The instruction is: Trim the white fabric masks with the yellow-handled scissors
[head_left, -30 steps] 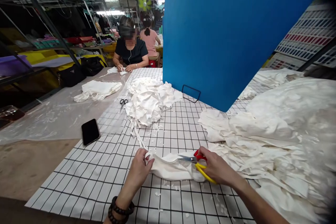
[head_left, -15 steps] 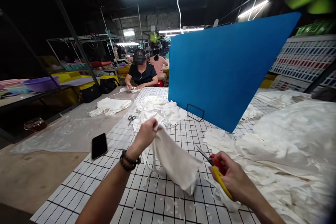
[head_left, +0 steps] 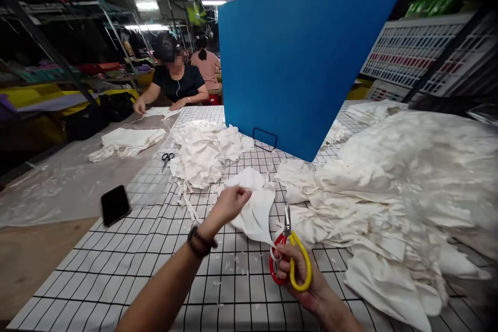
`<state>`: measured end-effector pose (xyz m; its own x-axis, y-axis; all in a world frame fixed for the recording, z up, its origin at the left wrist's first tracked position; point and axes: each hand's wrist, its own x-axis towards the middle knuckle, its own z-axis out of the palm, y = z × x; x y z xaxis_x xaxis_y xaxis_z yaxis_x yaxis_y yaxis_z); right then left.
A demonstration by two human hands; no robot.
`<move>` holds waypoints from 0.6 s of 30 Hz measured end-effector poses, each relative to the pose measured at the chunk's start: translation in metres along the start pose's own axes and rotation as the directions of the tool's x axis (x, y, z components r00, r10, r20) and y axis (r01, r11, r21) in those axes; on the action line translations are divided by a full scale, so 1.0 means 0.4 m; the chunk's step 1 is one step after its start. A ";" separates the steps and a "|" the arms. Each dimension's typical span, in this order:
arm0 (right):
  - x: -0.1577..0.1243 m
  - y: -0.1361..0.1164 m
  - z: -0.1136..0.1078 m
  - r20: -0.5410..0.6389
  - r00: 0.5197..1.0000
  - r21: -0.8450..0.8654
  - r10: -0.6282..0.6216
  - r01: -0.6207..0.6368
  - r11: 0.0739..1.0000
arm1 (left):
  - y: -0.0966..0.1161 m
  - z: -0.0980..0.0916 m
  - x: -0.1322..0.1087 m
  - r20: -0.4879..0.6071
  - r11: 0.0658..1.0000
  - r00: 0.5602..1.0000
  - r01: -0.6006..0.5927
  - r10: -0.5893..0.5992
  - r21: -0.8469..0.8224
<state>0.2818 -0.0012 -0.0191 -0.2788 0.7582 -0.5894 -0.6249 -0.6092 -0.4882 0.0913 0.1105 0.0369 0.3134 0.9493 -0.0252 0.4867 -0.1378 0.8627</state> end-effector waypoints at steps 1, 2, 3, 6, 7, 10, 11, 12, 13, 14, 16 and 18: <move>-0.001 0.003 -0.002 0.003 1.000 0.067 -0.004 0.004 0.998 | -0.026 0.028 -0.058 0.066 0.996 0.995 0.080 -0.077 -0.038; -0.002 0.005 -0.003 0.014 1.000 0.121 -0.012 0.010 0.993 | -0.046 0.061 -0.111 0.140 0.987 0.981 0.146 -0.135 -0.072; -0.004 0.007 -0.003 0.027 0.999 0.158 -0.016 0.011 0.987 | -0.058 0.099 -0.156 0.193 0.974 0.965 0.198 -0.175 -0.107; -0.013 0.016 -0.001 0.050 0.999 0.159 0.005 -0.013 0.987 | -0.057 0.211 -0.227 0.301 0.737 0.893 0.448 -0.336 -0.505; -0.019 0.022 0.000 0.047 0.999 0.138 0.009 -0.015 0.990 | -0.050 0.240 -0.230 0.297 0.618 0.876 0.479 -0.379 -0.623; -0.035 0.040 -0.002 0.041 0.999 0.021 -0.029 0.028 0.999 | -0.031 0.287 -0.212 0.209 0.454 0.860 0.435 -0.466 -0.777; -0.039 0.047 -0.005 0.051 0.997 -0.048 -0.054 0.056 0.997 | -0.029 0.291 -0.206 0.186 0.453 0.858 0.422 -0.478 -0.785; -0.040 0.054 -0.009 0.065 0.995 -0.132 -0.079 0.087 0.987 | -0.030 0.291 -0.202 0.169 0.458 0.858 0.413 -0.485 -0.787; -0.039 0.061 -0.015 0.076 0.992 -0.223 -0.098 0.113 0.968 | -0.032 0.288 -0.201 0.155 0.461 0.857 0.407 -0.492 -0.789; -0.036 0.068 -0.023 0.075 0.990 -0.307 -0.116 0.134 0.942 | -0.037 0.284 -0.201 0.144 0.457 0.855 0.400 -0.498 -0.795; -0.022 0.083 -0.046 0.036 0.985 -0.433 -0.167 0.166 0.886 | -0.045 0.271 -0.205 0.125 0.419 0.854 0.369 -0.505 -0.830; -0.005 0.092 -0.075 -0.025 0.970 -0.505 -0.240 0.195 0.841 | -0.048 0.256 -0.210 0.106 0.352 0.851 0.322 -0.514 -0.879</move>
<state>0.2811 -0.0322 -0.0552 -0.1022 0.8762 -0.4710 -0.2116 -0.4818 -0.8504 0.1393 0.0044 -0.0292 0.1027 0.8488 -0.5187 -0.4447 0.5056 0.7394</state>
